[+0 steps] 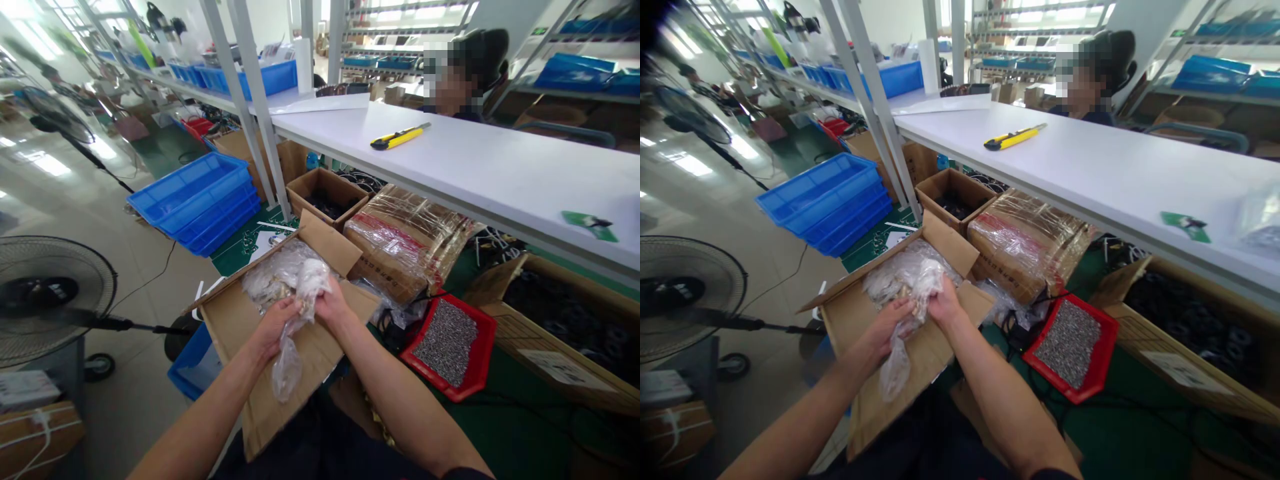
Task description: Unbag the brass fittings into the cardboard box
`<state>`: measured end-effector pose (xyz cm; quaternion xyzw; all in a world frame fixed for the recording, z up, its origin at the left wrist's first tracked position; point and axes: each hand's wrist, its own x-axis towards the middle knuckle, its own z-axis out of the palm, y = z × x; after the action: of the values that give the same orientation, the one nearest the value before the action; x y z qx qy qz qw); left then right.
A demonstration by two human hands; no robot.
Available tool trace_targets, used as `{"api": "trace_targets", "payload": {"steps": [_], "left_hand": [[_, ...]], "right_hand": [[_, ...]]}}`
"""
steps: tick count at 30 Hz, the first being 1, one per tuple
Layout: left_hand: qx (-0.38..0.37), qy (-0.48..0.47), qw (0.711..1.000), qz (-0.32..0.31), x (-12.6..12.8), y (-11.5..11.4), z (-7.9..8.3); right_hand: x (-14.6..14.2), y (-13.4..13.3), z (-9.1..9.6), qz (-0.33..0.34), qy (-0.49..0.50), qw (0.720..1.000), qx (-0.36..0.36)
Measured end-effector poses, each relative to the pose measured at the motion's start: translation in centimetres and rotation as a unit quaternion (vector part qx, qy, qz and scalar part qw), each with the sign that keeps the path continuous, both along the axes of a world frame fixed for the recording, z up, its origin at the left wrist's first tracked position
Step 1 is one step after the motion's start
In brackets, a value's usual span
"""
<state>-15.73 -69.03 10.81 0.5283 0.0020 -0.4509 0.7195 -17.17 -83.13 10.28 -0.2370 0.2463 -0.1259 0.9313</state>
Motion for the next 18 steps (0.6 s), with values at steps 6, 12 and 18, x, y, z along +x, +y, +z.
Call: {"api": "trace_targets", "payload": {"steps": [6, 12, 18], "left_hand": [[0.05, -0.224, 0.973, 0.001, 0.0, 0.8, 0.2], [0.241, -0.475, 0.846, 0.012, 2.4, 0.9, -1.3], [0.368, -0.651, 0.662, -0.057, 3.9, 2.1, 2.6]], "right_hand": [[0.4, 0.5, -1.8, -0.111, 0.125, 0.985, 0.042], [0.0, 0.7, -2.0, -0.077, 0.164, 0.981, 0.064], [-1.2, -0.7, -1.5, 0.02, 0.146, 0.98, -0.135]]}}
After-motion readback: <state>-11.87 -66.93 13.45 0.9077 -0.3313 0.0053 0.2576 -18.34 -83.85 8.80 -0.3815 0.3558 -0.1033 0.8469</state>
